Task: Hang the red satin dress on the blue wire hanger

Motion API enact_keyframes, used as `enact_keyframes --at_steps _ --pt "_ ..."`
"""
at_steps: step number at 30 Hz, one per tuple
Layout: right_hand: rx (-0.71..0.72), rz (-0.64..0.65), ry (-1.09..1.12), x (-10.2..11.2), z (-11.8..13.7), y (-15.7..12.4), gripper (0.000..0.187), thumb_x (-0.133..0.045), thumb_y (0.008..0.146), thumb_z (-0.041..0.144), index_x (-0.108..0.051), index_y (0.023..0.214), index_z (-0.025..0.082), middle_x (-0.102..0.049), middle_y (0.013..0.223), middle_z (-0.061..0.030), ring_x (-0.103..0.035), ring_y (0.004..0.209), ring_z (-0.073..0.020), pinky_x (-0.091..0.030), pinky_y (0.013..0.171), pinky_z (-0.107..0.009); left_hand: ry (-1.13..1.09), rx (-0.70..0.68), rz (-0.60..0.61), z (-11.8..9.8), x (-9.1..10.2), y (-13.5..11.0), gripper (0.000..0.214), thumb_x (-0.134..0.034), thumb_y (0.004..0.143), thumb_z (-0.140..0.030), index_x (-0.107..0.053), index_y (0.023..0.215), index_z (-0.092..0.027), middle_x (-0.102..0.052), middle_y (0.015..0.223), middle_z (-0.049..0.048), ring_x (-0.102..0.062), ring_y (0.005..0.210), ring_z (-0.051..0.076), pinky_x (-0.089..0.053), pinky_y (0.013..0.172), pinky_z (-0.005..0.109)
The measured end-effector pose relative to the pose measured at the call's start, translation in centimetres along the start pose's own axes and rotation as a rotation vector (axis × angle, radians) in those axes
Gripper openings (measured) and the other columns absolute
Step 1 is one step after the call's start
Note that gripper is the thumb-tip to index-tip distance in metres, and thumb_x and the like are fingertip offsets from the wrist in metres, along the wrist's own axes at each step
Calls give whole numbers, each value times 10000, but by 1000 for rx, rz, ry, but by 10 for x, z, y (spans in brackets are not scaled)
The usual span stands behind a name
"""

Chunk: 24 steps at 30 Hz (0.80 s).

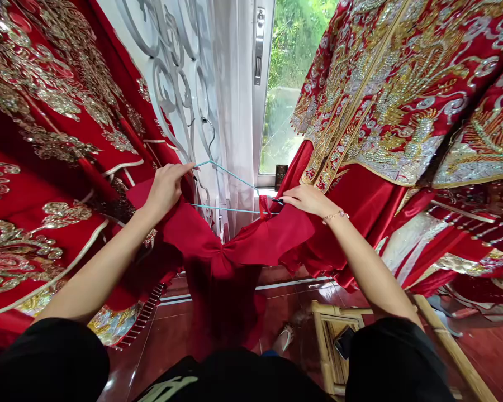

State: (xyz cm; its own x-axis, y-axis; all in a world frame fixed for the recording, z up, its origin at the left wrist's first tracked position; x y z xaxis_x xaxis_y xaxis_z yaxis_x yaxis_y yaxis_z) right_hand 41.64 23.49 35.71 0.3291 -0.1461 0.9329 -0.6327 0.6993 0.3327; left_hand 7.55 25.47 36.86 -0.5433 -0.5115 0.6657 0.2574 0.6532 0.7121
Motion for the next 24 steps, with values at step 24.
enact_keyframes --at_steps 24 --pt "24 -685 316 53 108 9 184 -539 958 328 -652 1027 200 -602 813 -6 -549 679 -130 -496 682 -309 -50 50 -286 -49 23 -96 539 -431 935 -160 -412 1455 -302 -452 1493 121 -378 1458 288 -231 1243 566"
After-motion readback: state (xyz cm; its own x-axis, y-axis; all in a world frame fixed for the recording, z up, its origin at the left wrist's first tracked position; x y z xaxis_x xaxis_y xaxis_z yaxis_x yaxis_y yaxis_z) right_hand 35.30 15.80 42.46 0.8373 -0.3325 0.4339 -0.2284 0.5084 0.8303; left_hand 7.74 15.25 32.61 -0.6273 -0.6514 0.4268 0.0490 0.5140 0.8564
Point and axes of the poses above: each hand's wrist, its own y-axis towards the middle knuckle, its own x-axis out of the back of the hand, z = x × y, the point moved 7 cm from there along y, towards the middle knuckle
